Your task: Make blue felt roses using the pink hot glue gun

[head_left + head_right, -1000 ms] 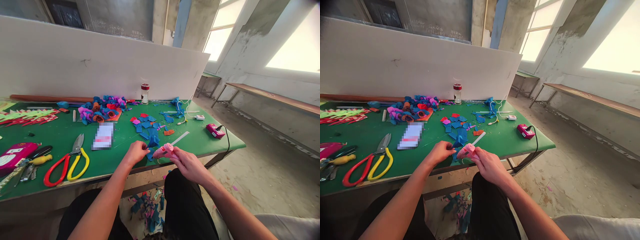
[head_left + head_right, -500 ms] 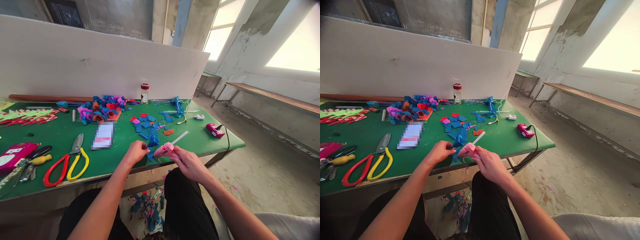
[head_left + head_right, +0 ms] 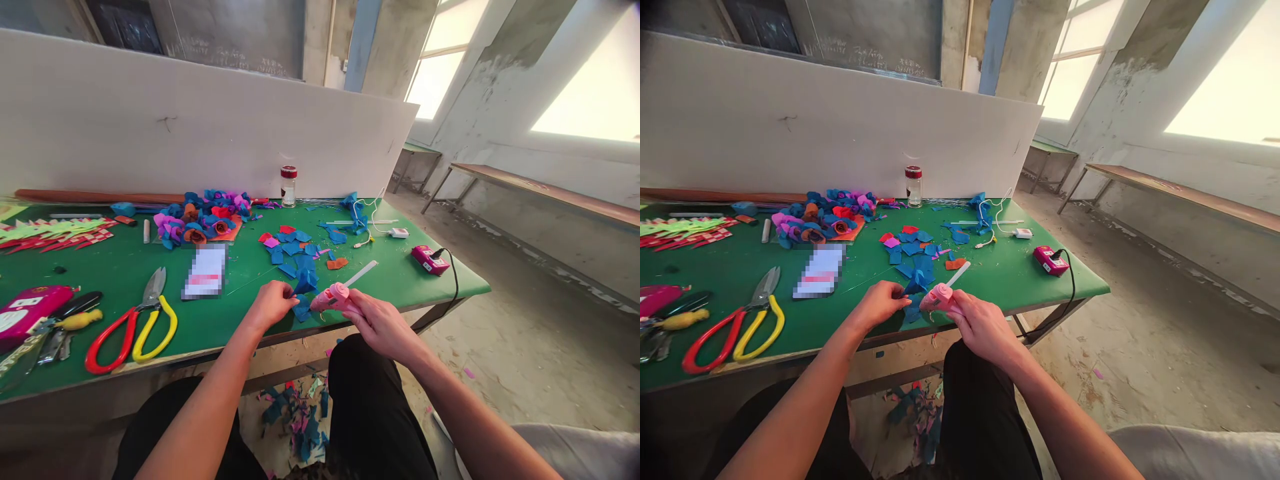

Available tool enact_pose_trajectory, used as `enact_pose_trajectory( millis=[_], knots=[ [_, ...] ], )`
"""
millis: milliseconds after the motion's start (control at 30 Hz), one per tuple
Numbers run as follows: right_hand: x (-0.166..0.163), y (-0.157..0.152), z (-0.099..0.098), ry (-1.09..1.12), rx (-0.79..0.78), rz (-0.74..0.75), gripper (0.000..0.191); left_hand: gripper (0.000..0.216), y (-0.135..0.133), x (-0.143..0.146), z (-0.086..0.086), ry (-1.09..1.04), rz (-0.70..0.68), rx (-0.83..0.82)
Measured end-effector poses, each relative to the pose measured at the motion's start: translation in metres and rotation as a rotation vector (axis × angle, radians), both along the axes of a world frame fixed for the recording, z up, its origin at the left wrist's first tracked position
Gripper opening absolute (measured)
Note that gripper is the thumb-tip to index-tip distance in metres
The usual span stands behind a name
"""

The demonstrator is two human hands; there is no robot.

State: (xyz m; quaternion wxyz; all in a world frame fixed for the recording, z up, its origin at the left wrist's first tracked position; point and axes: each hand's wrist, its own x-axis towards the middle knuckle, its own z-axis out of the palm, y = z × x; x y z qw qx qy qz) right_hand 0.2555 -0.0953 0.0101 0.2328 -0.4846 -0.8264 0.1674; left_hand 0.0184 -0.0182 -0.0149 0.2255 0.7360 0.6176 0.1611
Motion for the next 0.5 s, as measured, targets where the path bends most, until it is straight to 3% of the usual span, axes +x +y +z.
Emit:
enact_pose_trajectory(
  millis=[500],
  knots=[
    [0.0056, 0.0015, 0.0007, 0.006, 0.034, -0.047, 0.022, 0.026, -0.0015, 0.0014, 0.0022, -0.027, 0.009, -0.015]
  ],
)
